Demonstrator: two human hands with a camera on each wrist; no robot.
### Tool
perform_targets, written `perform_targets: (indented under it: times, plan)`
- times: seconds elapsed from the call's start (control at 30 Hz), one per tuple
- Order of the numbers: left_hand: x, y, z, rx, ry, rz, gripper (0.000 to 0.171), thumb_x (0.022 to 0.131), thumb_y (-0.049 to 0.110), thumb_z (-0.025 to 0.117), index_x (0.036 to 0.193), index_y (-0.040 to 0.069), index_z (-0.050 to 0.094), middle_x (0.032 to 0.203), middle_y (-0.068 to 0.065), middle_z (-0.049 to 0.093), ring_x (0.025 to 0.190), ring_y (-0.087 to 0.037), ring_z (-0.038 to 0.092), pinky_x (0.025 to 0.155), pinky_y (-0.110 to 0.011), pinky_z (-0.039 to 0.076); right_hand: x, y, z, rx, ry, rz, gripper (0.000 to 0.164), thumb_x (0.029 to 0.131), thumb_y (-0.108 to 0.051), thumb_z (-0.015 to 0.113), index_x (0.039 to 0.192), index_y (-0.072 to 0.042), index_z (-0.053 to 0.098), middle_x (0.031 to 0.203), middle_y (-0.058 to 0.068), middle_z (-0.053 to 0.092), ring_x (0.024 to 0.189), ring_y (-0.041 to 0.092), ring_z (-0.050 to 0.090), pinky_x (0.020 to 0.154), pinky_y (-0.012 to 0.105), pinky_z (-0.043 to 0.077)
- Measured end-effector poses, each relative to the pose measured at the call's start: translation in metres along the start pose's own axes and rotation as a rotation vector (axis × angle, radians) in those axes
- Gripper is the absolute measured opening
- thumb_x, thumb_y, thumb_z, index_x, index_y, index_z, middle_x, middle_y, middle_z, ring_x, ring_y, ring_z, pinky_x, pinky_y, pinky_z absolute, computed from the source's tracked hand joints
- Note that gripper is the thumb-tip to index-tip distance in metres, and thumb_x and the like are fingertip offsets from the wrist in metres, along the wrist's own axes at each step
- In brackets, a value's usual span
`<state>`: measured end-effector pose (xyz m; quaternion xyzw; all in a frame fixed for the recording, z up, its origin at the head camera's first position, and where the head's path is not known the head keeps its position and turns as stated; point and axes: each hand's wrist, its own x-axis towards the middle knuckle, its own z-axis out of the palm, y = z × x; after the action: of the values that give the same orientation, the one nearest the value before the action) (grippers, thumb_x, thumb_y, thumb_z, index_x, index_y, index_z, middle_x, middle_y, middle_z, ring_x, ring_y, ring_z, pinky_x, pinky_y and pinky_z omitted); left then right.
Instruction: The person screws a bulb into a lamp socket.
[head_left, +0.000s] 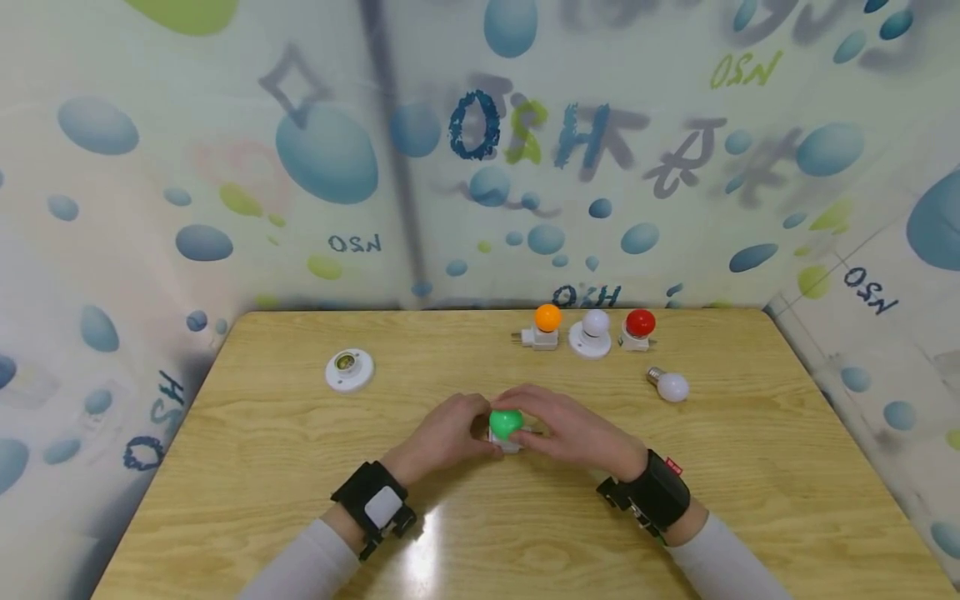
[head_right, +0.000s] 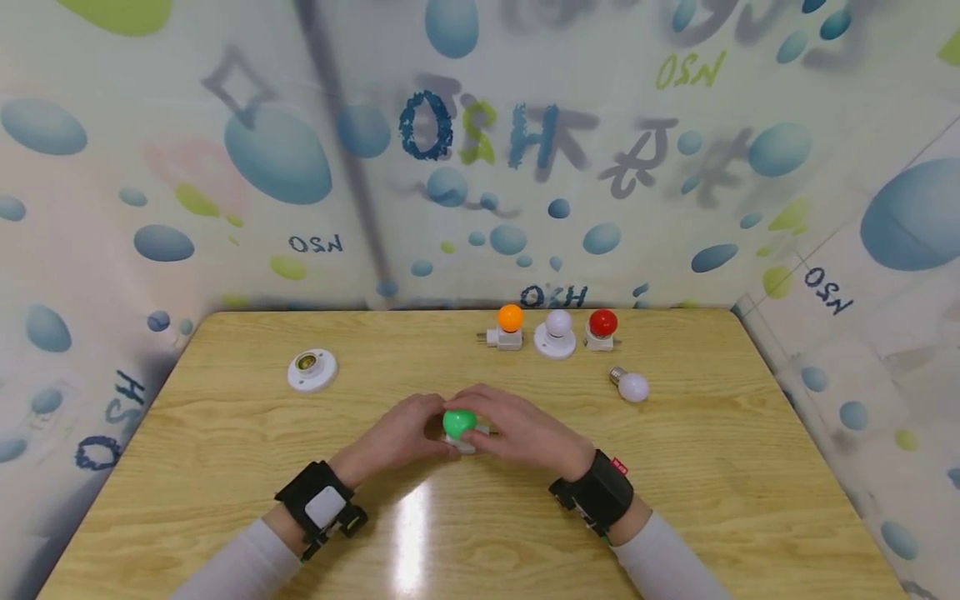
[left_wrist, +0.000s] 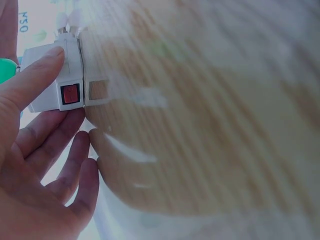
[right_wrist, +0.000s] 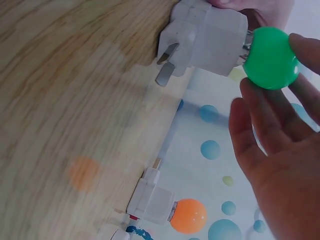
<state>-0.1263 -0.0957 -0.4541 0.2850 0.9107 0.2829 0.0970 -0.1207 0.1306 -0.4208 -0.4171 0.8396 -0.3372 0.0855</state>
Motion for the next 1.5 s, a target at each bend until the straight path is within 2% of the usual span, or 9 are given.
perform_targets:
  times: [0.17, 0.33, 0.5, 0.63, 0.9, 1.1, 1.23, 1.33, 1.5]
  plan:
    - [0.0, 0.0, 0.0, -0.004, -0.008, -0.005, 0.044, 0.072, 0.039, 0.081, 0.105, 0.012, 0.069, 0.097, 0.008, 0.064, 0.089, -0.007, 0.055, 0.082, -0.029, 0.046, 0.002, 0.0, 0.002, 0.008, 0.041, 0.012, 0.039, 0.091, -0.035, 0.063, 0.125, -0.015, 0.057, 0.12, -0.007, 0.051, 0.104, 0.006, 0.05, 0.087, 0.034, 0.05]
    - [0.0, 0.001, -0.001, -0.006, -0.005, -0.001, 0.043, 0.073, 0.039, 0.081, 0.104, 0.012, 0.069, 0.097, 0.007, 0.064, 0.09, -0.008, 0.055, 0.084, -0.031, 0.047, 0.002, 0.001, 0.004, 0.002, 0.06, 0.026, 0.04, 0.09, -0.038, 0.064, 0.123, -0.017, 0.056, 0.116, -0.011, 0.048, 0.1, 0.005, 0.048, 0.086, 0.032, 0.049]
    - [-0.001, 0.0, -0.001, 0.002, -0.001, -0.001, 0.041, 0.073, 0.038, 0.081, 0.103, 0.012, 0.069, 0.094, 0.008, 0.063, 0.086, -0.009, 0.054, 0.08, -0.029, 0.046, 0.001, 0.002, 0.0, -0.04, 0.039, 0.027, 0.053, 0.087, -0.045, 0.064, 0.13, -0.016, 0.054, 0.13, -0.007, 0.046, 0.116, 0.007, 0.046, 0.095, 0.031, 0.045]
    - [-0.001, -0.002, -0.001, 0.003, 0.003, -0.009, 0.041, 0.072, 0.038, 0.081, 0.101, 0.013, 0.068, 0.09, 0.009, 0.061, 0.082, -0.009, 0.053, 0.074, -0.027, 0.045, 0.001, 0.001, -0.006, -0.095, -0.017, -0.006, 0.068, 0.087, -0.046, 0.065, 0.143, -0.012, 0.046, 0.15, -0.003, 0.036, 0.134, 0.012, 0.036, 0.103, 0.035, 0.038]
    - [-0.001, -0.003, 0.0, -0.017, -0.001, -0.007, 0.04, 0.072, 0.038, 0.081, 0.102, 0.015, 0.067, 0.088, 0.01, 0.061, 0.079, -0.009, 0.052, 0.071, -0.027, 0.045, 0.005, -0.005, -0.011, -0.068, -0.119, -0.005, 0.076, 0.09, -0.038, 0.065, 0.154, -0.016, 0.03, 0.157, -0.004, 0.025, 0.14, 0.012, 0.027, 0.108, 0.037, 0.03]
    - [-0.001, 0.0, 0.0, -0.021, -0.002, 0.007, 0.047, 0.073, 0.037, 0.081, 0.111, 0.014, 0.067, 0.097, 0.01, 0.062, 0.084, -0.008, 0.053, 0.077, -0.027, 0.046, 0.002, -0.005, -0.004, -0.059, -0.1, 0.013, 0.066, 0.094, -0.032, 0.061, 0.152, -0.016, 0.034, 0.154, -0.002, 0.031, 0.138, 0.013, 0.031, 0.107, 0.035, 0.033]
    - [-0.001, 0.001, -0.001, -0.011, -0.004, -0.009, 0.049, 0.072, 0.037, 0.081, 0.113, 0.013, 0.067, 0.096, 0.01, 0.062, 0.084, -0.008, 0.053, 0.077, -0.027, 0.045, -0.001, -0.002, -0.001, -0.048, -0.069, -0.029, 0.057, 0.095, -0.023, 0.058, 0.148, -0.012, 0.04, 0.151, 0.001, 0.037, 0.136, 0.017, 0.035, 0.105, 0.039, 0.036]
    - [-0.001, 0.002, -0.001, -0.008, -0.01, -0.026, 0.05, 0.072, 0.038, 0.081, 0.113, 0.013, 0.066, 0.092, 0.01, 0.061, 0.081, -0.01, 0.052, 0.072, -0.026, 0.044, -0.001, -0.001, 0.001, -0.036, -0.059, -0.047, 0.053, 0.094, -0.018, 0.057, 0.145, -0.013, 0.043, 0.149, -0.001, 0.04, 0.134, 0.016, 0.038, 0.103, 0.039, 0.038]
    - [-0.001, 0.001, -0.001, -0.007, -0.005, -0.018, 0.045, 0.072, 0.039, 0.081, 0.106, 0.013, 0.067, 0.086, 0.008, 0.06, 0.076, -0.01, 0.05, 0.066, -0.026, 0.043, -0.001, 0.002, 0.003, -0.017, -0.042, -0.018, 0.047, 0.096, -0.021, 0.058, 0.141, -0.015, 0.048, 0.141, -0.006, 0.047, 0.127, 0.009, 0.044, 0.1, 0.034, 0.041]
